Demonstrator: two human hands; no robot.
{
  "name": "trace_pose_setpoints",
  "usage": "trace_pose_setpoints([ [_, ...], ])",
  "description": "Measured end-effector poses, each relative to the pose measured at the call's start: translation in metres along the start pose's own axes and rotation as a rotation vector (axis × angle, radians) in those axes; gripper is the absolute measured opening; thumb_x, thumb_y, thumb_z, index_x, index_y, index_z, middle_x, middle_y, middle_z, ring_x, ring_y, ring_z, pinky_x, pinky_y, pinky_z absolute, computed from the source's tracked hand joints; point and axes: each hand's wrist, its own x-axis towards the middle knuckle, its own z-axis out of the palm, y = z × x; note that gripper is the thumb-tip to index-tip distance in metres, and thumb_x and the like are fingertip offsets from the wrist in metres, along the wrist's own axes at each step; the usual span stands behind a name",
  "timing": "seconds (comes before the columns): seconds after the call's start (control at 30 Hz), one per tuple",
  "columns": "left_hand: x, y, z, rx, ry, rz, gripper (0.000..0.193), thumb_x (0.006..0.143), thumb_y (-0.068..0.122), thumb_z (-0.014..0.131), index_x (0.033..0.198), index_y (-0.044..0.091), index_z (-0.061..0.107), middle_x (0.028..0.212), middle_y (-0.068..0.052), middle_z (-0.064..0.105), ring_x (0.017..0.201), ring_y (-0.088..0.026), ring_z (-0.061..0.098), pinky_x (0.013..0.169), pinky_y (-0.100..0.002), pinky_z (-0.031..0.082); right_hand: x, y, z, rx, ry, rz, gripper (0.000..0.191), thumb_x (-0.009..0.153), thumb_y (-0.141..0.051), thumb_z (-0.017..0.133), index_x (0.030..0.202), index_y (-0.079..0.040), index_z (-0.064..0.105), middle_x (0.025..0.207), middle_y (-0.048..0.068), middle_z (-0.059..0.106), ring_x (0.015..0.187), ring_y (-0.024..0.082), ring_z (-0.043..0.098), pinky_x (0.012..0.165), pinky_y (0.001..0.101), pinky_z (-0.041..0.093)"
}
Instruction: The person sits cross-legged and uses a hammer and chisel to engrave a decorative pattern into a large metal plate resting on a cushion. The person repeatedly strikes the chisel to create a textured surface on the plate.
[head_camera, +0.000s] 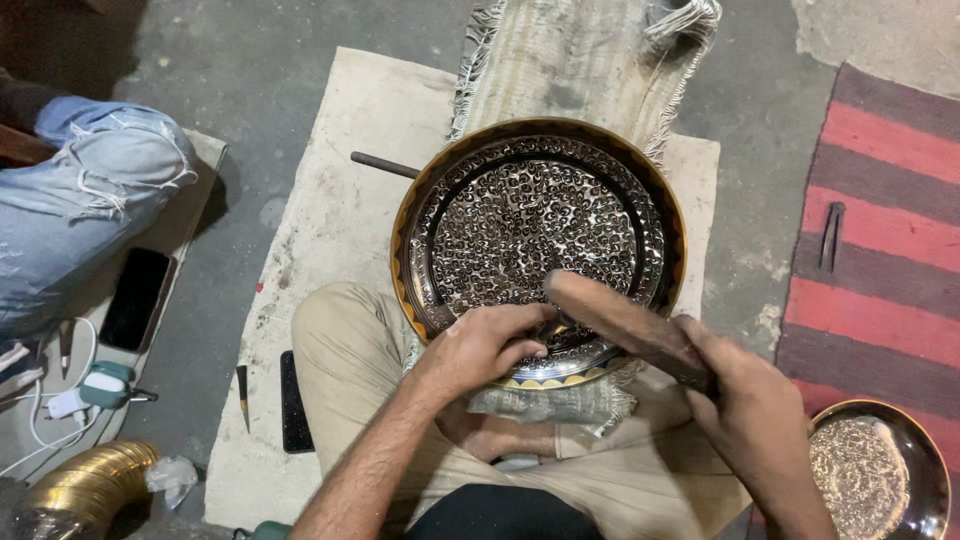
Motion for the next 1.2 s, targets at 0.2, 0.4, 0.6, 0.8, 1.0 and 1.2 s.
trace_pose_setpoints([
  [0.2,0.0,-0.005,0.003,0.021,0.009,0.019,0.05,0.092,0.032,0.07,0.137,0.012,0.062,0.127,-0.011,0.072,0.112,-0.024,0.073,0.101,-0.039,0.058,-0.006,-0.006,0.0,0.086,0.026,0.021,0.069,0.074,-0.003,0.08,0.139,-0.016,0.061,0.104,0.016,0.074,0.096,0.034,0.071,0.082,0.0405,0.054],
  [0.4,-0.002,-0.004,0.001,0.007,0.017,0.052,0.049,0.093,0.031,0.071,0.137,0.012,0.063,0.129,-0.011,0.072,0.116,-0.025,0.071,0.103,-0.04,0.056,-0.016,-0.002,0.005,0.228,0.105,0.018,0.075,0.068,-0.002,0.077,0.139,-0.014,0.059,0.11,0.017,0.073,0.096,0.034,0.072,0.083,0.0397,0.056],
  [0.6,-0.002,-0.005,0.001,0.001,0.027,0.082,0.048,0.093,0.03,0.071,0.136,0.011,0.063,0.129,-0.012,0.071,0.116,-0.026,0.071,0.102,-0.04,0.055,-0.02,0.004,0.009,0.424,0.121,0.052,0.079,0.069,-0.006,0.079,0.143,-0.01,0.052,0.107,0.017,0.072,0.096,0.031,0.073,0.084,0.0384,0.056],
  [0.8,-0.003,-0.002,-0.001,-0.019,0.048,0.085,0.046,0.092,0.027,0.071,0.135,0.013,0.065,0.125,-0.012,0.074,0.112,-0.027,0.073,0.099,-0.041,0.057,-0.024,-0.006,0.0,0.562,0.106,0.125,0.072,0.073,-0.01,0.08,0.139,-0.015,0.051,0.1,0.01,0.072,0.092,0.032,0.073,0.081,0.042,0.055],
  [1.0,-0.007,0.006,-0.009,-0.018,0.002,-0.026,0.047,0.091,0.028,0.071,0.136,0.018,0.064,0.122,-0.009,0.075,0.108,-0.024,0.074,0.097,-0.04,0.058,-0.024,0.0,-0.012,-0.101,0.009,0.134,0.081,0.07,-0.013,0.078,0.146,-0.022,0.052,0.107,0.013,0.069,0.094,0.036,0.068,0.081,0.0461,0.053],
  [1.2,-0.004,0.008,-0.008,-0.01,0.003,-0.066,0.049,0.088,0.029,0.072,0.136,0.022,0.064,0.122,-0.007,0.075,0.107,-0.023,0.074,0.097,-0.04,0.058,-0.015,0.005,0.006,0.311,0.079,0.165,0.075,0.073,-0.013,0.079,0.142,-0.018,0.051,0.102,0.015,0.069,0.093,0.035,0.07,0.078,0.0424,0.055],
])
